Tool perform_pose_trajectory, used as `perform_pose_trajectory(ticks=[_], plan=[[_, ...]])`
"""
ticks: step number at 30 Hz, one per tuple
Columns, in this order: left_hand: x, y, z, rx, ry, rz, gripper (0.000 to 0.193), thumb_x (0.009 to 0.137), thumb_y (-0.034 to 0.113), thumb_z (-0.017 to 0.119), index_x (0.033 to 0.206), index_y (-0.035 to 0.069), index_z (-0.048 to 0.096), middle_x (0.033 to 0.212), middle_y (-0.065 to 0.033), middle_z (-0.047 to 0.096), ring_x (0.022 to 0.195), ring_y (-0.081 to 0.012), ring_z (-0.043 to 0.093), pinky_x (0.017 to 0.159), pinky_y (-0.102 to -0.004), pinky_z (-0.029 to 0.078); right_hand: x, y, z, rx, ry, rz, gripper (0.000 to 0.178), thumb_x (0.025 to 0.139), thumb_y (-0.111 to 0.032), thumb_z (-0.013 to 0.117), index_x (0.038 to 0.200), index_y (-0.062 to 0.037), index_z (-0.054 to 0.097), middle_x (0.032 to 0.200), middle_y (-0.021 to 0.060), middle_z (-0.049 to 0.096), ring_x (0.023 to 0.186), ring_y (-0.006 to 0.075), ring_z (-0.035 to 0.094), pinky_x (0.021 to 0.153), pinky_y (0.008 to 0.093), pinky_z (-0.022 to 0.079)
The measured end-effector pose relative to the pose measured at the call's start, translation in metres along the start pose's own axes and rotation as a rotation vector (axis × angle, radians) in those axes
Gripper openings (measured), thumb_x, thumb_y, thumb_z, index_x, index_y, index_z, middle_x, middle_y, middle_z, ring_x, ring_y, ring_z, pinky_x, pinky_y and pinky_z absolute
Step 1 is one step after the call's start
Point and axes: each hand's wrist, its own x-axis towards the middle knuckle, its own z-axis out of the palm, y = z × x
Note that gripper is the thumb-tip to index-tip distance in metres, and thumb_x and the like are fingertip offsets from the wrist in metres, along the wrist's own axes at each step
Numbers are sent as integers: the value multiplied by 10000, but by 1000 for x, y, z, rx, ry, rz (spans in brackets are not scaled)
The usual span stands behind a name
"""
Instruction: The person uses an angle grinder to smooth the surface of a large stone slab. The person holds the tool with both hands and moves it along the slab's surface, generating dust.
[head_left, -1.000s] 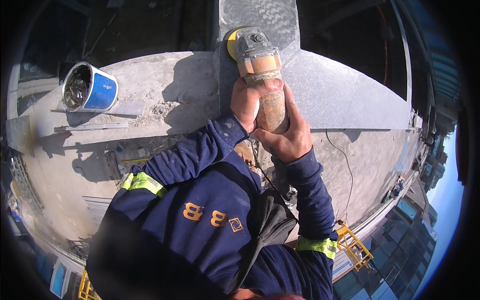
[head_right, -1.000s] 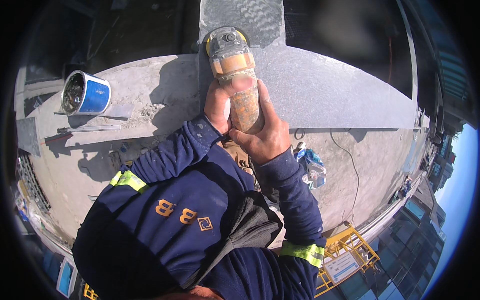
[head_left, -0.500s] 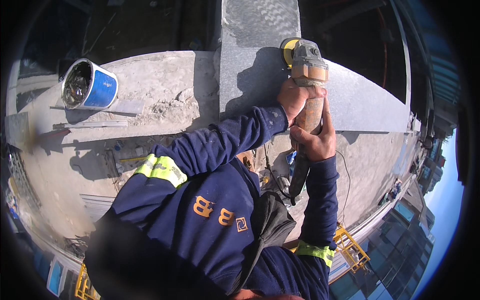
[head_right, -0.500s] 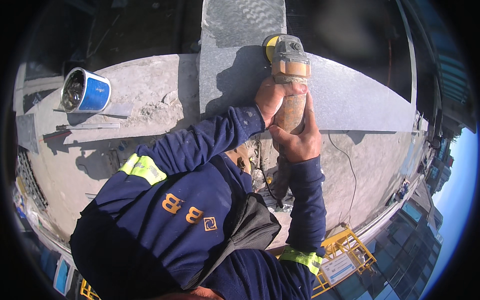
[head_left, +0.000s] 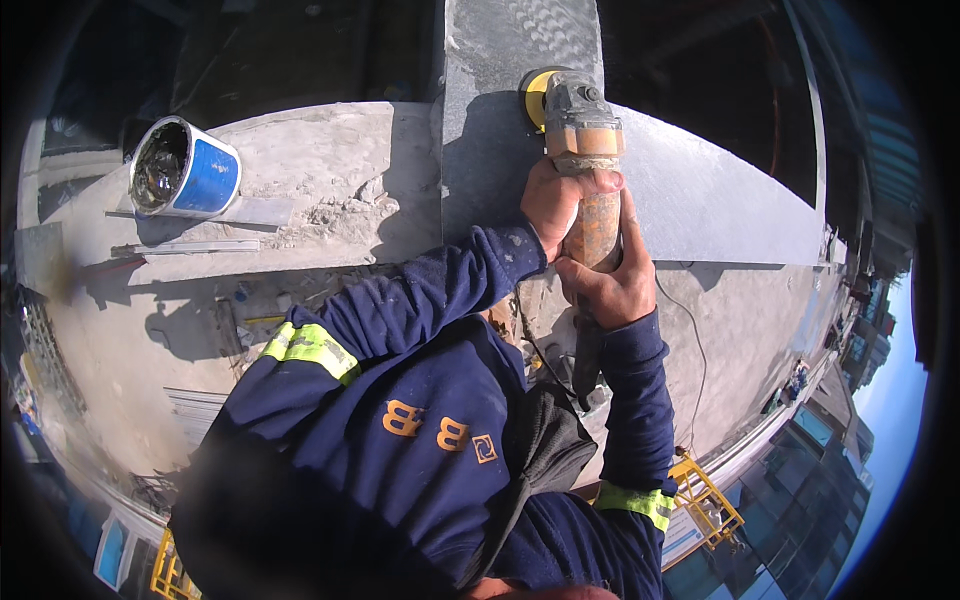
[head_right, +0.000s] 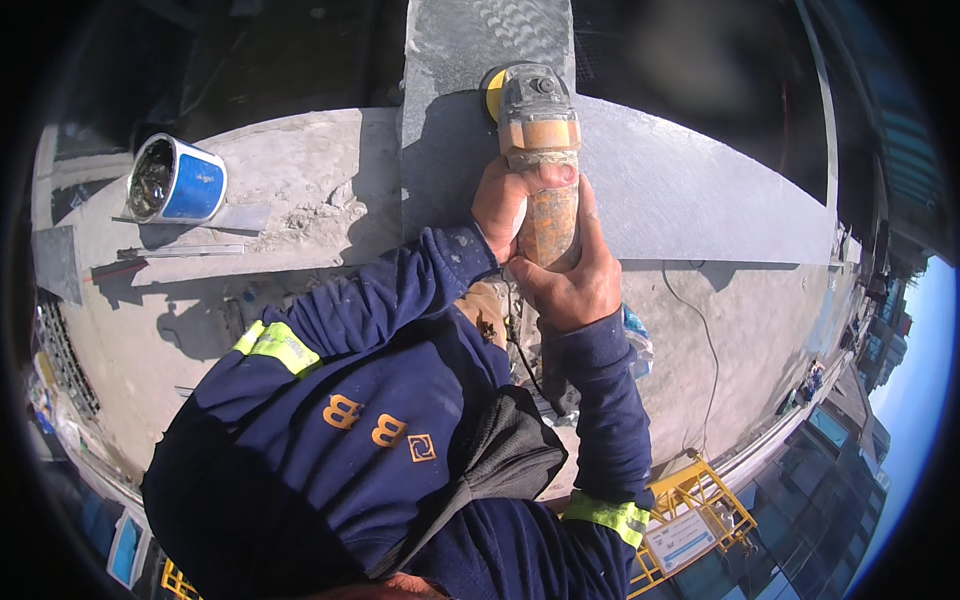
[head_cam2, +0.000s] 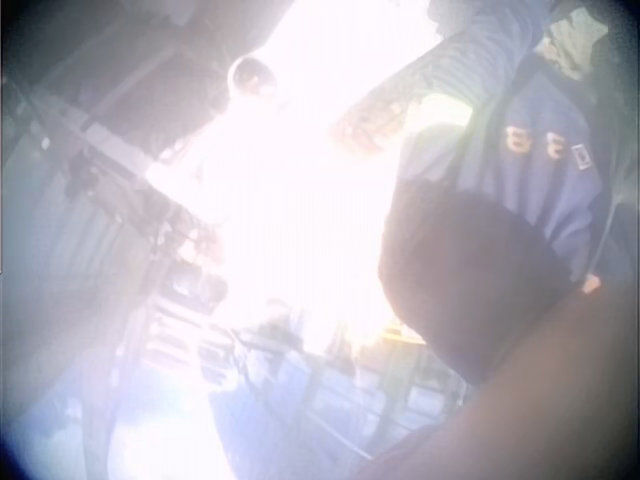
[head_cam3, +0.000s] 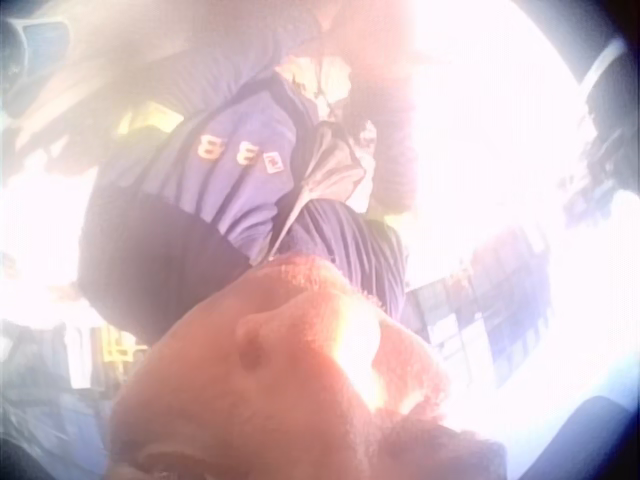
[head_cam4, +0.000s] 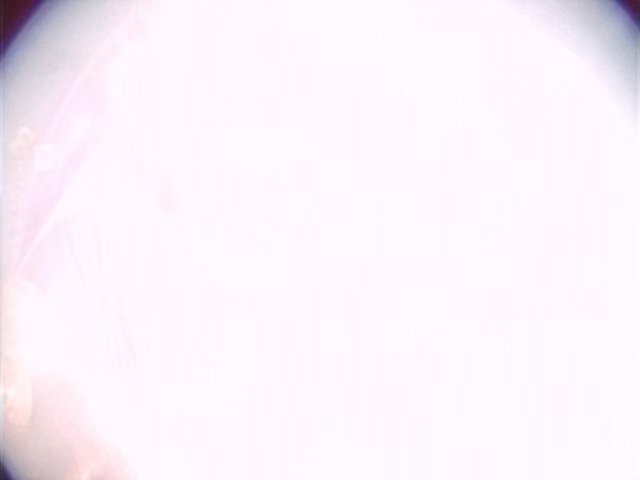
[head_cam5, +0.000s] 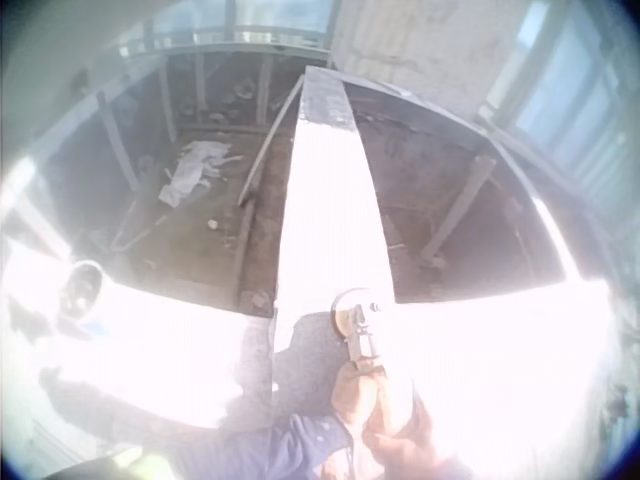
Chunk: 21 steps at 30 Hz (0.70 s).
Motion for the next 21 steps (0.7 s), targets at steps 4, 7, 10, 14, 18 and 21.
perform_pose_trajectory(ticks=[4,7,10,14,18,21], plan=[[21,-23,25,-15,-39,-51,358,755,201,770,1060,56,652,929,-51,647,820,-173,632,783,-339,523,8,17,-19,151,60,43,1074,631,-116,834,1543,-20,276,1210,184,646,1047,239,666,931,348,531],[24,-25,25,-6,-60,-46,360,759,203,768,1065,55,647,931,-53,647,822,-172,636,778,-347,532,9,24,-22,151,51,56,1097,622,-69,835,1551,-10,253,1260,161,608,1069,230,639,936,343,526],[17,-19,13,-27,-58,-43,362,765,206,764,1070,55,640,931,-55,646,825,-170,644,774,-350,543,7,25,-13,104,46,19,1080,626,-144,847,1543,-30,287,1251,193,632,1086,251,655,953,358,519],[16,-16,14,1,-36,-10,369,760,206,765,1073,53,642,939,-53,647,825,-173,640,781,-347,533,9,20,-11,122,41,3,1074,626,-181,854,1537,-32,304,1240,211,647,1097,261,664,962,360,515],[19,-16,22,-22,-43,-49,386,747,209,775,1074,50,646,926,-50,647,829,-171,635,789,-341,523,7,15,-18,92,50,62,1075,617,-139,840,1535,-13,294,1205,193,653,1053,251,669,933,352,529],[15,-9,14,-50,-23,-22,315,752,160,769,1029,46,669,890,-56,671,808,-171,648,774,-341,523,8,14,-10,51,63,1,1057,613,-193,841,1523,-18,332,1176,213,676,1060,269,680,942,369,525]])
